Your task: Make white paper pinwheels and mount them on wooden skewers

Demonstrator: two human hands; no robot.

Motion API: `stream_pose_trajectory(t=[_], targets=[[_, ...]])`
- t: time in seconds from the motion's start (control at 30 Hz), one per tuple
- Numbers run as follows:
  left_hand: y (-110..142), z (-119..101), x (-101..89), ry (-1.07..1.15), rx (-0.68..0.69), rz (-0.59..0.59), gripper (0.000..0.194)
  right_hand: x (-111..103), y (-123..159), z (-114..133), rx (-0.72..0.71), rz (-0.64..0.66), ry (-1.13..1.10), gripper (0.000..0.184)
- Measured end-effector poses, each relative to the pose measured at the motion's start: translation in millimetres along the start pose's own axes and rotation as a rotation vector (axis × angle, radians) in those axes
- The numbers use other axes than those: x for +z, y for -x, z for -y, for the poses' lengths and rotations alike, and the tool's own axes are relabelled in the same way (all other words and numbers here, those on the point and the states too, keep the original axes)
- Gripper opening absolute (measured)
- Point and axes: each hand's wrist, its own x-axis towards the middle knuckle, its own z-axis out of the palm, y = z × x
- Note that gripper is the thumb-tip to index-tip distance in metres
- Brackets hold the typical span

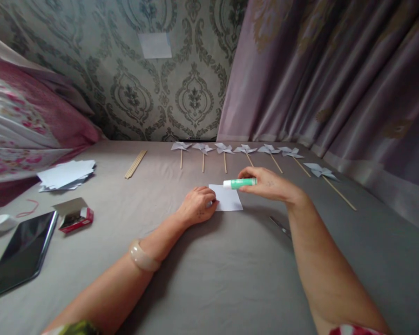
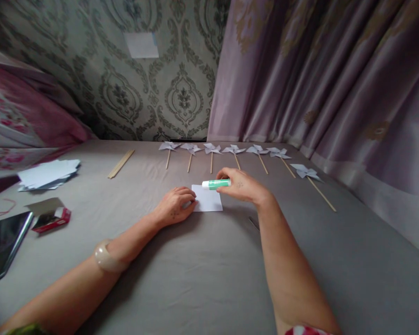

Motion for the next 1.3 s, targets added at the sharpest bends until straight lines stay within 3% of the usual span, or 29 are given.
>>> stream_pose_trajectory(t=[0.23, 0.4, 0.6, 0.9, 1.3], targets=[[0.2, 9.9, 5.4, 0.03, -0.028, -0.013, 0.018, 3.5, -0.4, 6.7, -0.009, -0.085, 0.171, 0.02], [0.6, 9.7, 6.6, 0.033, -0.016, 0.042, 0.013, 8.0, -2.1, 19.2, 0.056, -0.164, 0.114, 0.029], [0.9, 9.6, 6.5, 0.036, -0.025, 0.05, 0.015, 16.4, -7.5, 25.9, 0.047, -0.213, 0.11, 0.025], [0.6, 7.6, 5.6, 0.026, -0.044, 0.067, 0.014, 29.2, -9.9, 32.5, -0.028, -0.169, 0.109, 0.044], [0.8, 8.4, 6.4, 0.028, -0.04, 0.069, 0.014, 35.6, -10.1, 36.4, -0.069, -0.161, 0.12, 0.048]])
